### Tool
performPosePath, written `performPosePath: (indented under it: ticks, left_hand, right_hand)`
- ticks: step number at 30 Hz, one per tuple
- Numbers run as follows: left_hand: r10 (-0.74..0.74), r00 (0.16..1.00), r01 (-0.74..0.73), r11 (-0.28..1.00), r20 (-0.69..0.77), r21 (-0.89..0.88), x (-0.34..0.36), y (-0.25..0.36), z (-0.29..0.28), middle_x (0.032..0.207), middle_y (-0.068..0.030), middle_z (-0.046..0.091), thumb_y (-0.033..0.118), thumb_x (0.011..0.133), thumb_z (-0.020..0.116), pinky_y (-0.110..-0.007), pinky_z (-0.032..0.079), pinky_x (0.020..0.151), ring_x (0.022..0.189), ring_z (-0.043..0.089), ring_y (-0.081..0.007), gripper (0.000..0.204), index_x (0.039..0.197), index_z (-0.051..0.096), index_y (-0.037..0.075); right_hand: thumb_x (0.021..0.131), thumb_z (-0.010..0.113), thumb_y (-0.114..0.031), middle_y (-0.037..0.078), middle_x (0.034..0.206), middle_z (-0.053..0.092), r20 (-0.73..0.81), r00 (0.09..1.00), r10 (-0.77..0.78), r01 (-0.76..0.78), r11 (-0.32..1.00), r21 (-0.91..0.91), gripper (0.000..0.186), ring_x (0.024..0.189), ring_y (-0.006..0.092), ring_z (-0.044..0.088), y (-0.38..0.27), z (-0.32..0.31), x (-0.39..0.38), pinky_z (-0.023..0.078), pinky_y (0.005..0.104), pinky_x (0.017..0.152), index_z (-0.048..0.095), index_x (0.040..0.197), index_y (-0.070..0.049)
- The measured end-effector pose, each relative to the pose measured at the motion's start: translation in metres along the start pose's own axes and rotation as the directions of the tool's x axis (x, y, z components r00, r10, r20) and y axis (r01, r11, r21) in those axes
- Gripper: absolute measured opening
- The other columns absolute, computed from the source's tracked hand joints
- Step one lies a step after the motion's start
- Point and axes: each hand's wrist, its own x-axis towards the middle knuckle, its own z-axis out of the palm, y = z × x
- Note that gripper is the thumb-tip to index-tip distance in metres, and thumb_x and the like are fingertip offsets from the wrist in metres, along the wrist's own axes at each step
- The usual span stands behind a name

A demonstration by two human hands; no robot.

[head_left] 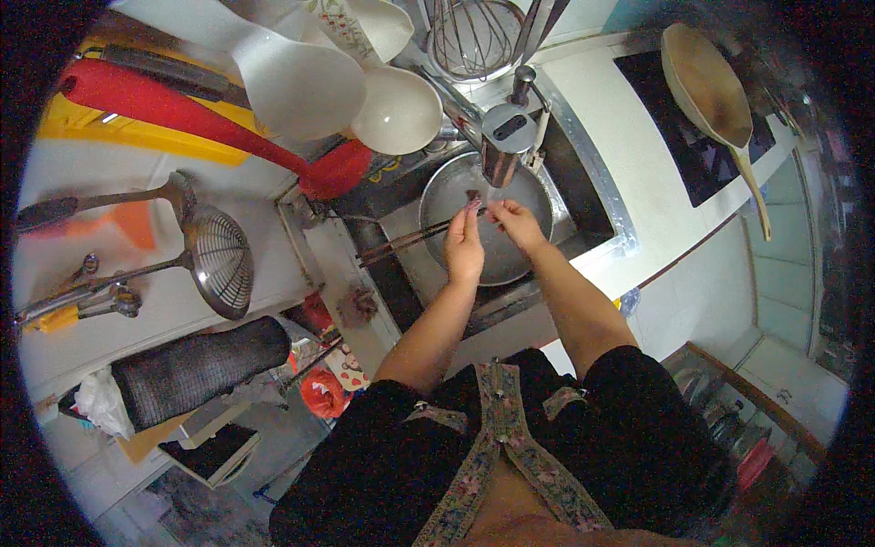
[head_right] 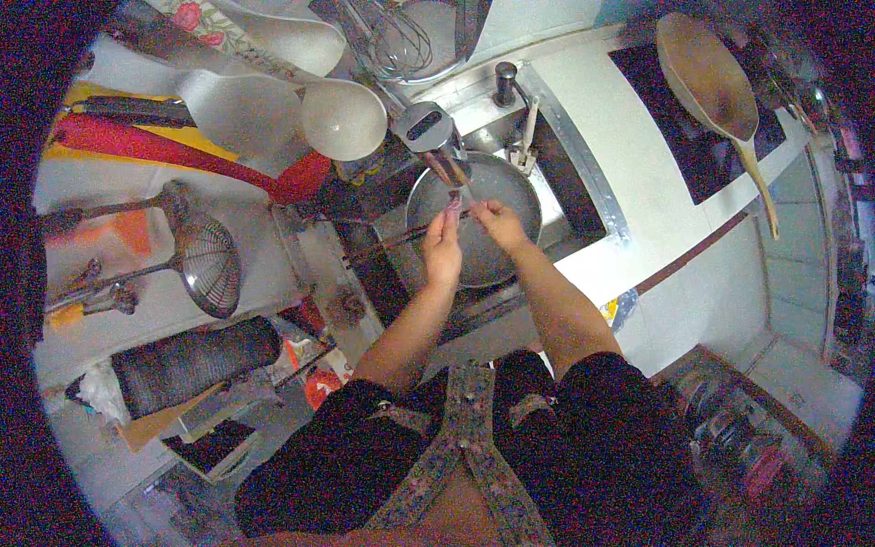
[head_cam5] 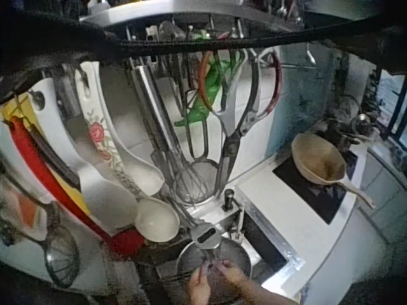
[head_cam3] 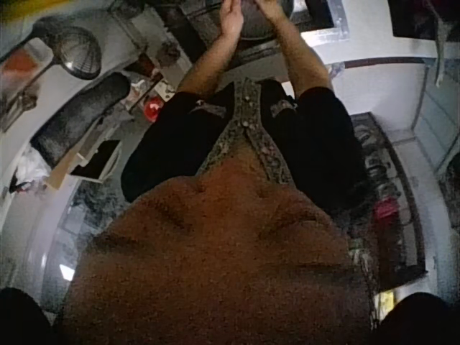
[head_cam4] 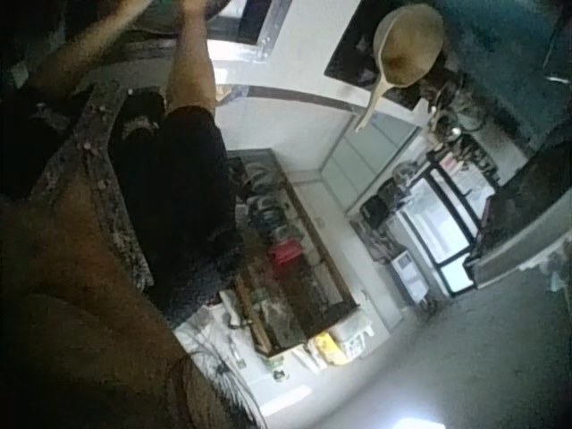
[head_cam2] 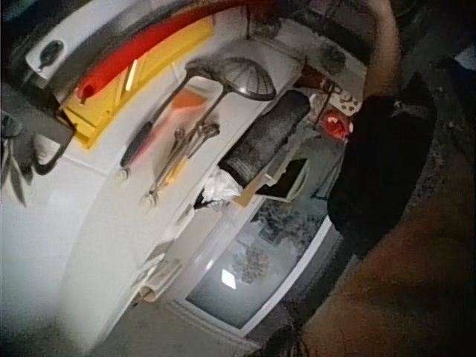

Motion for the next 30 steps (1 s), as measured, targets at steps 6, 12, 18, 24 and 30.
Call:
performPosePath:
  ticks: [6,12,18,24,30]
  left_hand:
    - [-0.242,0.945,0.251,0.968,0.220,-0.015,0.035,-0.018,0.013,0.092,-0.0004,0.066,0.032,0.100,0.053,-0.023,0.046,0.061,0.076,0.059,-0.0081,0.034,0.119,0.063,0.006]
    - [-0.217,0.965,0.214,0.976,0.145,0.036,0.033,-0.026,0.020,0.098,-0.0075,0.070,0.032,0.098,0.054,-0.030,0.052,0.072,0.083,0.066,-0.0178,0.034,0.106,0.066,0.001]
    - [0.092,0.994,-0.111,0.848,0.063,0.519,0.016,-0.014,0.021,0.110,-0.0178,0.068,0.028,0.099,0.050,-0.037,0.050,0.086,0.098,0.066,-0.0325,0.032,0.115,0.066,0.006]
    - [0.033,0.989,-0.114,0.798,0.146,0.591,-0.002,-0.009,0.017,0.115,-0.0189,0.065,0.024,0.098,0.050,-0.038,0.049,0.090,0.104,0.064,-0.0346,0.030,0.118,0.064,0.006]
    - [-0.099,0.833,-0.185,0.878,0.544,0.442,0.007,-0.006,-0.015,0.117,-0.0133,0.067,0.022,0.093,0.060,-0.037,0.048,0.095,0.108,0.064,-0.0283,0.034,0.123,0.063,0.007]
  right_hand:
    - [0.099,0.053,-0.021,0.006,0.107,0.064,0.071,0.985,0.159,-0.168,0.759,0.630,0.026,0.087,0.0141,0.062,0.000,0.025,-0.007,0.052,0.0275,0.071,0.058,0.119,-0.005]
    - [0.097,0.051,-0.018,0.003,0.079,0.065,-0.287,0.955,0.074,-0.032,0.988,0.149,0.024,0.065,0.0114,0.057,-0.029,0.039,-0.025,0.044,0.0251,0.058,0.068,0.096,-0.002]
    - [0.098,0.053,-0.020,0.005,0.093,0.065,-0.233,0.955,0.184,-0.034,0.848,0.530,0.024,0.078,0.0154,0.060,-0.059,0.042,-0.046,0.048,0.0282,0.068,0.063,0.109,-0.002]
    - [0.097,0.057,-0.019,0.010,0.108,0.063,-0.107,0.983,0.151,-0.007,0.609,0.793,0.038,0.098,0.0186,0.061,-0.036,0.043,-0.031,0.051,0.0310,0.083,0.052,0.130,0.000]
    - [0.093,0.061,-0.018,0.004,0.093,0.064,-0.048,0.966,0.254,-0.223,0.914,0.339,0.037,0.081,0.0188,0.061,-0.018,0.004,-0.021,0.051,0.0301,0.075,0.056,0.128,-0.005]
